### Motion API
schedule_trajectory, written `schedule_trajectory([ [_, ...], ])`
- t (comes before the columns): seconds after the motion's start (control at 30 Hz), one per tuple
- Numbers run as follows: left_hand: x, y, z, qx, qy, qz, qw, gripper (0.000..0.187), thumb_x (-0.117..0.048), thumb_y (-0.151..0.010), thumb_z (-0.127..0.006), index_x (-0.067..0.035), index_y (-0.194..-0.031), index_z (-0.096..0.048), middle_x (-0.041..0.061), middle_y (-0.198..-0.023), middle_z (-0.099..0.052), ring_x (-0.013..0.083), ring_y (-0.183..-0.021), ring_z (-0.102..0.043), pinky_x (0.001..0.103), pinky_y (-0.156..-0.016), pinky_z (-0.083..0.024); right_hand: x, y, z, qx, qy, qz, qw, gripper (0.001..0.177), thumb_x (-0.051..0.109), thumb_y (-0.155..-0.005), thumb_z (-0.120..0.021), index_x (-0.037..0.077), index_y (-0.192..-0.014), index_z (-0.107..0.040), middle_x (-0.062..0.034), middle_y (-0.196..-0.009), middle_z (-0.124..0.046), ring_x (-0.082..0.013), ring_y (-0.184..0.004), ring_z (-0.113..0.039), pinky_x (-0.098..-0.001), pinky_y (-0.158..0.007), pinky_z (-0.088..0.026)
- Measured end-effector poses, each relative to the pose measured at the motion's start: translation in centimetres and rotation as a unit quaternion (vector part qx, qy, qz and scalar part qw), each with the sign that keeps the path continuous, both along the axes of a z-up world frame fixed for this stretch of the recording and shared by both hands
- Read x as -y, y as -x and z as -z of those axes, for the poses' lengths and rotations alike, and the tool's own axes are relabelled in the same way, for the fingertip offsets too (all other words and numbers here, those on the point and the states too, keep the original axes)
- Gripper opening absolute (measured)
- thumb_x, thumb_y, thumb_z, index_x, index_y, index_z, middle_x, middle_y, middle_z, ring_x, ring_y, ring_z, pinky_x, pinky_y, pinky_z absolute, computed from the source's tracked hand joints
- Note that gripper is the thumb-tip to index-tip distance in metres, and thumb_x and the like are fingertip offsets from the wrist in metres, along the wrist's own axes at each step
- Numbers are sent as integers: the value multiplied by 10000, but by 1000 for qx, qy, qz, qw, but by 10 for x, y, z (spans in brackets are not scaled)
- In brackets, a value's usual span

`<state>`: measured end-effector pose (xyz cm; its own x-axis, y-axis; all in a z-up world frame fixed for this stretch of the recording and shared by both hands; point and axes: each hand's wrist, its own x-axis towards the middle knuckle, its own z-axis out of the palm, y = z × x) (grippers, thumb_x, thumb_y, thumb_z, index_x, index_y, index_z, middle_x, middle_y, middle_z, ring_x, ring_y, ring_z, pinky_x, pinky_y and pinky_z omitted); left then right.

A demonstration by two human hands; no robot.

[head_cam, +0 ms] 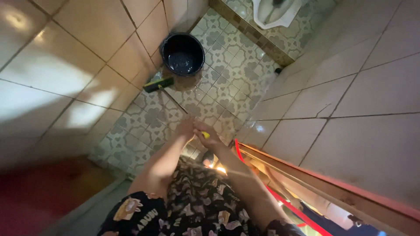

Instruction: The person mops a tiled bathroom floor using a long-handled mop and a black bucket of water. They repeatedly push water toward a squat toilet, then pour the remaining water from the bucket into the toilet.

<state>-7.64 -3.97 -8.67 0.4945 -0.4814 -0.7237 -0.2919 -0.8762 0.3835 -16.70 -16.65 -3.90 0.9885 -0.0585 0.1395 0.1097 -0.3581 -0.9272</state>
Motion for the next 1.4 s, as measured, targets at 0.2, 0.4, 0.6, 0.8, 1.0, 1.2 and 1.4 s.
schedule_trajectory([
  [0.2, -14, -6, -139, -15, 82, 16, 996, 476, -211, -1065, -477, -206, -1540, -452, 50, -1599, -424, 280, -1470, -429, 490, -1190, -398, -23, 24, -90, 49, -41, 58, 996, 177, 113, -912, -678, -29, -992, -748, -258, -1021, -753, -495, -1003, -704, -548, -855, -571],
  [0.4, -11, -14, -152, -149, 154, -134, 968, 434, -338, -1025, -506, -51, -1320, -642, 165, -1363, -646, 357, -1305, -586, 540, -1098, -463, -55, -4, -58, 60, 26, 160, 985, 175, 163, -987, -645, 17, -929, -721, -223, -988, -732, -478, -996, -694, -446, -881, -569],
  [0.6, -23, -47, -81, 29, 234, 149, 960, 366, -176, -956, -527, -137, -1318, -566, 115, -1377, -603, 387, -1221, -610, 546, -1034, -504, -83, 6, -43, 48, 101, 268, 957, 228, 157, -906, -719, -8, -1057, -761, -248, -1056, -750, -478, -1033, -702, -526, -882, -578],
  [0.8, -14, -35, -101, -66, 256, 253, 931, 457, -329, -1053, -501, -163, -1475, -449, 164, -1485, -510, 401, -1353, -502, 509, -1053, -509, -78, 32, -27, -66, 26, 394, 916, 274, 58, -882, -648, 80, -1102, -809, -166, -1030, -798, -384, -1013, -740, -460, -879, -592],
  [1.0, 32, -54, -74, -98, 167, 157, 968, 604, -563, -1092, -304, -314, -1636, -226, -12, -1695, -247, 239, -1556, -252, 461, -1237, -270, -18, -6, 24, 70, 72, 400, 911, 236, 148, -920, -751, 29, -1121, -787, -220, -1047, -765, -434, -1000, -712, -503, -850, -579],
  [1.2, 47, -47, -98, -53, 232, 236, 942, 540, -495, -1090, -260, -214, -1548, -312, 66, -1569, -334, 273, -1459, -341, 443, -1151, -331, -66, 77, 17, -40, 10, 400, 916, 230, 167, -814, -740, 150, -1029, -820, -74, -939, -812, -289, -902, -776, -410, -851, -600],
  [1.4, 51, -17, -85, -123, 460, 170, 863, 833, -541, -1058, -34, 80, -1302, -533, 376, -1178, -609, 546, -1165, -604, 609, -878, -518, -25, 34, 67, 92, 220, 547, 803, 426, 337, -795, -908, 115, -1140, -794, -136, -1173, -755, -287, -997, -739, -361, -900, -577],
])
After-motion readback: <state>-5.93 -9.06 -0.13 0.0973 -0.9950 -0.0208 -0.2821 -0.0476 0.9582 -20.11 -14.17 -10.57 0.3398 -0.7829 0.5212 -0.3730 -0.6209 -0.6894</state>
